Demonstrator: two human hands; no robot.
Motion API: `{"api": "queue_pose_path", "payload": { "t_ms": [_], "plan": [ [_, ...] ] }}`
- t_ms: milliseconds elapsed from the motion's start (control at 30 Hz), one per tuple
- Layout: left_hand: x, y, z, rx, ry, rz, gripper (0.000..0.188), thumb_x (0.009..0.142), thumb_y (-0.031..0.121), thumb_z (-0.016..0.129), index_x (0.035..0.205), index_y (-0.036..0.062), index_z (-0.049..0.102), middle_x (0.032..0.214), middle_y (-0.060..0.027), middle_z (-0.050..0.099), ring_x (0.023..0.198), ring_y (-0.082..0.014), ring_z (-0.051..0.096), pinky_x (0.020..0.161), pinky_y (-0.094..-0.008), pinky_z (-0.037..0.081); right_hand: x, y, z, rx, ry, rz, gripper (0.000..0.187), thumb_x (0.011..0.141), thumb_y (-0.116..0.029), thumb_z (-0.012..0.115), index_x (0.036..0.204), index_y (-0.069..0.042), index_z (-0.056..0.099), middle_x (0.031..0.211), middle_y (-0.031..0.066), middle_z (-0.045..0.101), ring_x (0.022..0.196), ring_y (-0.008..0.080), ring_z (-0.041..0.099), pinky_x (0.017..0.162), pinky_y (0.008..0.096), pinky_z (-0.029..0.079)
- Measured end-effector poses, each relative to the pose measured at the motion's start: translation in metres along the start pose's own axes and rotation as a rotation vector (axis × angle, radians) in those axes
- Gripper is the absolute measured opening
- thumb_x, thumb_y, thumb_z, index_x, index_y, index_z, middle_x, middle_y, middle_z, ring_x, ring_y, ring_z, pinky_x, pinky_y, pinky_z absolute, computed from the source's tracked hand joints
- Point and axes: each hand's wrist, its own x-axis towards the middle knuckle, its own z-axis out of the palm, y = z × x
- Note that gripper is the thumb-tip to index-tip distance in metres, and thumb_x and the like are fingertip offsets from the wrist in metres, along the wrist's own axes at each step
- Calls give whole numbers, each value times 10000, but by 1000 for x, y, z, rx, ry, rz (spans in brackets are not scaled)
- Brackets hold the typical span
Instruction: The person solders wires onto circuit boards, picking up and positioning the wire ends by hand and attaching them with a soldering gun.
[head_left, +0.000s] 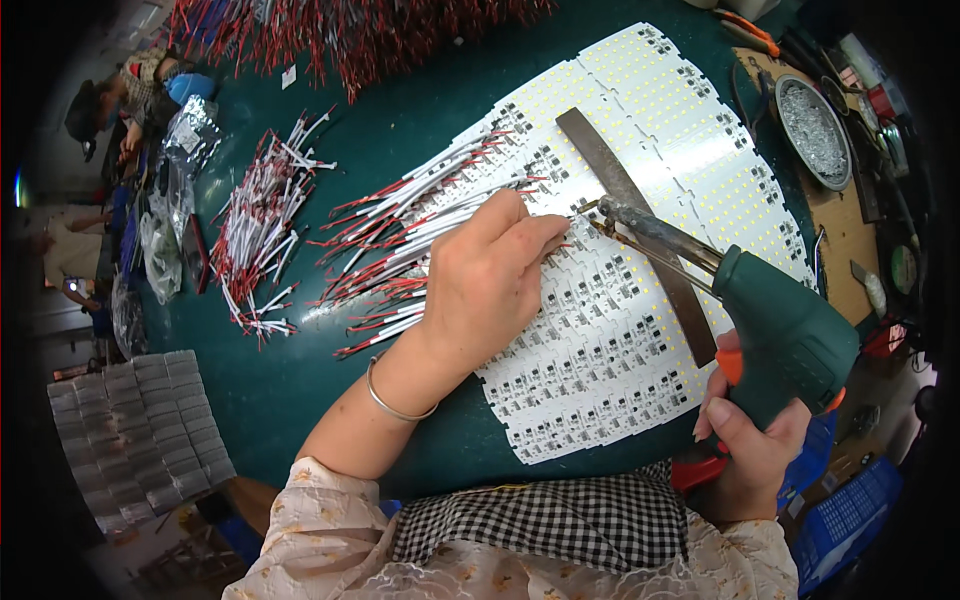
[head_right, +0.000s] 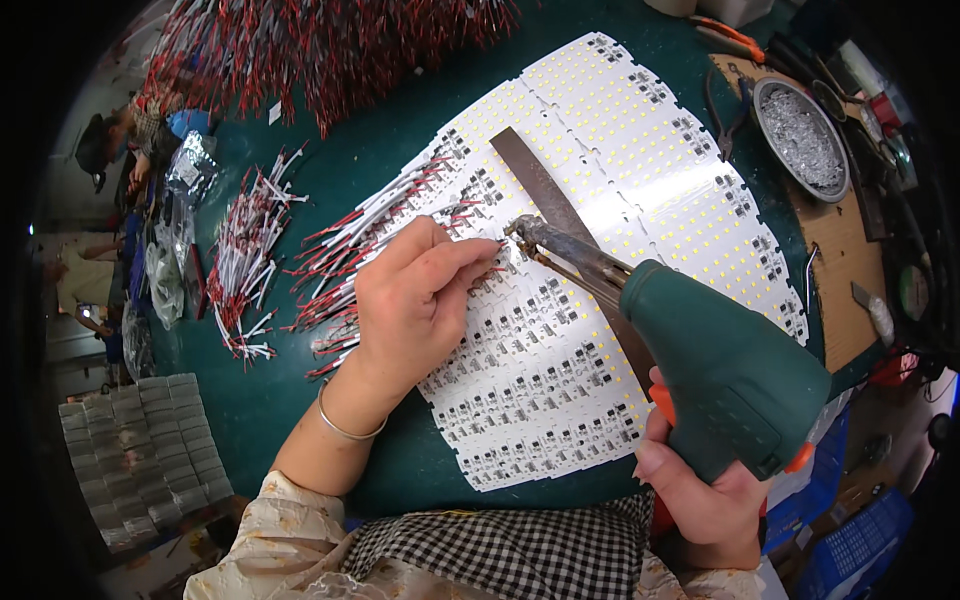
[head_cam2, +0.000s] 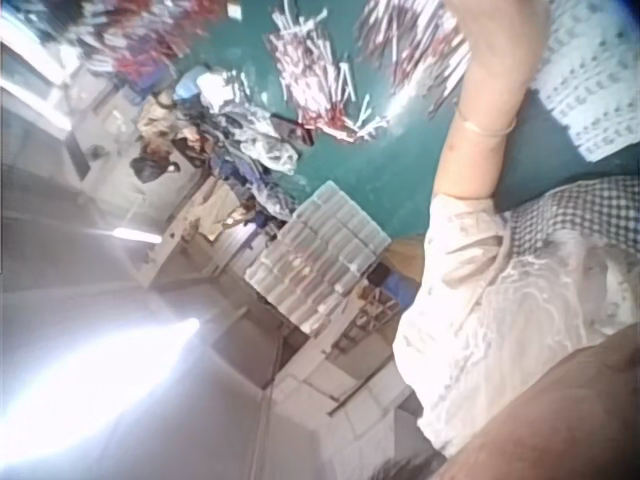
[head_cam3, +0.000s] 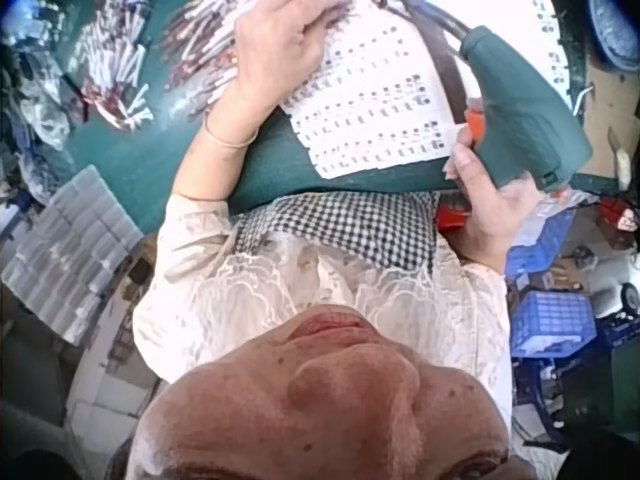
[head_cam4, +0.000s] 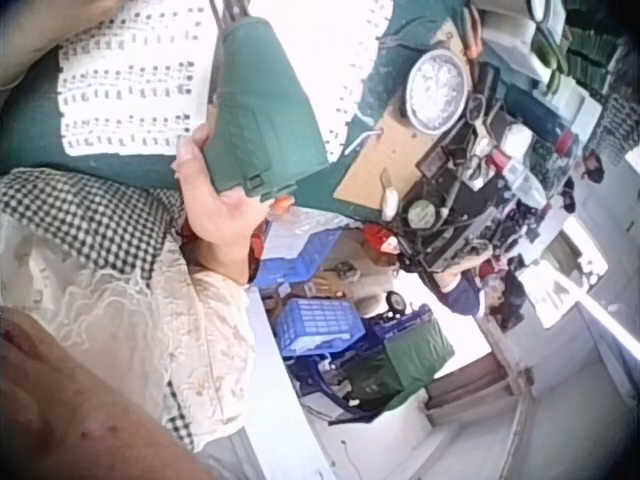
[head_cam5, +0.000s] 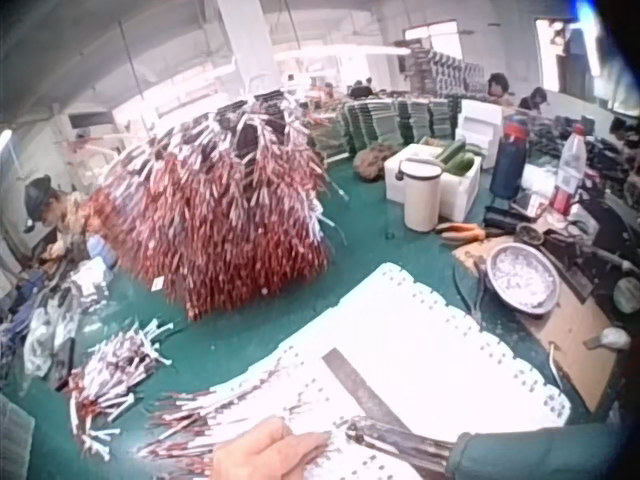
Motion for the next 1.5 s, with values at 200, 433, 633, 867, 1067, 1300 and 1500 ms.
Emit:
{"api": "queue_pose_path", "payload": {
  "t_ms": [200,433,633,867,1067,1300,1500],
  "plan": [
    [-1,0,1,4,-1,10,218,700,-68,718,892,33,696,657,-70,510,530,-171,514,461,-275,407,4,1,6,-120,55,52,561,717,3,651,1210,121,411,1035,206,538,564,172,570,420,243,482],
    [-1,0,2,29,3,27,214,700,-75,711,890,22,688,666,-73,512,531,-170,518,462,-276,415,5,3,4,-119,2,26,446,751,17,648,1158,76,475,806,140,586,597,157,571,503,252,479],
    [0,3,1,54,-24,7,206,704,-73,706,887,17,683,679,-75,513,536,-178,522,463,-282,420,4,6,5,-226,10,11,487,735,-39,655,1163,77,454,799,148,565,542,154,550,454,253,472],
    [-1,3,1,45,-13,16,216,705,-76,698,896,22,675,685,-75,506,538,-189,521,464,-294,423,3,1,13,-134,242,-121,595,691,-156,726,1138,138,466,865,170,566,537,141,542,376,236,439],
    [-1,3,1,64,-21,26,221,702,-76,700,897,23,671,684,-74,501,542,-188,520,458,-298,420,3,-2,13,-118,187,-31,650,675,-142,726,1198,119,441,1015,173,548,549,145,547,387,238,454],
    [-1,3,2,62,-23,11,215,705,-84,695,891,21,675,686,-74,514,547,-190,526,468,-291,426,3,-2,9,-57,96,7,589,715,12,680,1243,106,438,1126,214,546,641,166,568,531,262,511],
    [3,-4,-1,-194,-38,-128,209,711,-102,679,867,35,704,691,-67,553,583,-164,535,518,-262,420,-2,-1,9,-87,231,-98,633,666,-164,742,1162,118,468,1025,175,544,548,144,545,376,234,451]
  ]
}}
